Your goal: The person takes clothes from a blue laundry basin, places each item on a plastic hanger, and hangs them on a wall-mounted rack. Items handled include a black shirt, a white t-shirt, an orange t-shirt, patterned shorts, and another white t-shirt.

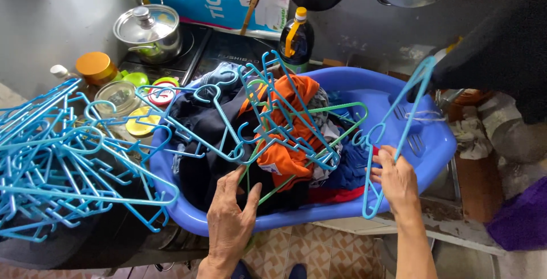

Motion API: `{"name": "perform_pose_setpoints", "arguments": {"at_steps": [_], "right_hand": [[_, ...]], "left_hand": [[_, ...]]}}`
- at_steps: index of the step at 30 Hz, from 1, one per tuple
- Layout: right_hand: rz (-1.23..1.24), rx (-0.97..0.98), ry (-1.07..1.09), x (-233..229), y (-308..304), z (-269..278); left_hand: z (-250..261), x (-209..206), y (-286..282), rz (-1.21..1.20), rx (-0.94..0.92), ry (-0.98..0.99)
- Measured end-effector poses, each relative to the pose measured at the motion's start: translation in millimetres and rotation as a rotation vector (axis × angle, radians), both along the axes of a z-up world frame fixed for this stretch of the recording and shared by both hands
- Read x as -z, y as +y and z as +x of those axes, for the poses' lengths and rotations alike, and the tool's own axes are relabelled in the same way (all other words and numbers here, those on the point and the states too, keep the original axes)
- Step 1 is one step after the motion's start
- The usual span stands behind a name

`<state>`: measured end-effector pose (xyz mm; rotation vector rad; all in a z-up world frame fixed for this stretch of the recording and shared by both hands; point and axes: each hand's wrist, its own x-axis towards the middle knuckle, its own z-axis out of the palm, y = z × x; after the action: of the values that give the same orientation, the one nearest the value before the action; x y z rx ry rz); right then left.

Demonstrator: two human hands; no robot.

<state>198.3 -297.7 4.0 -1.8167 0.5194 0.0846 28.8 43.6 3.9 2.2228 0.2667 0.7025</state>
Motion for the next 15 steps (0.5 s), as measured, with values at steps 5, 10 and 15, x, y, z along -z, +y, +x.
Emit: {"name": "perform_pose_setpoints", "arguments": {"at_steps": [5,10,15], "right_hand": [[-0.187,-0.017,-0.059,2.4,-23.8,-4.6],[-0.595,0.001,-0.232,0.2,-35.4,-14.6],[-0.915,-0.003,-0.566,1.8,-38.5,-26.4]], "left_hand": [[3.1,4.9,6.2,-0.042,-0.012,0.035],[5.4,2.6,6.2,-0.064,-0.018,0.048],[0.2,-4.3,4.7,-0.086,-0.078,0.04]]}}
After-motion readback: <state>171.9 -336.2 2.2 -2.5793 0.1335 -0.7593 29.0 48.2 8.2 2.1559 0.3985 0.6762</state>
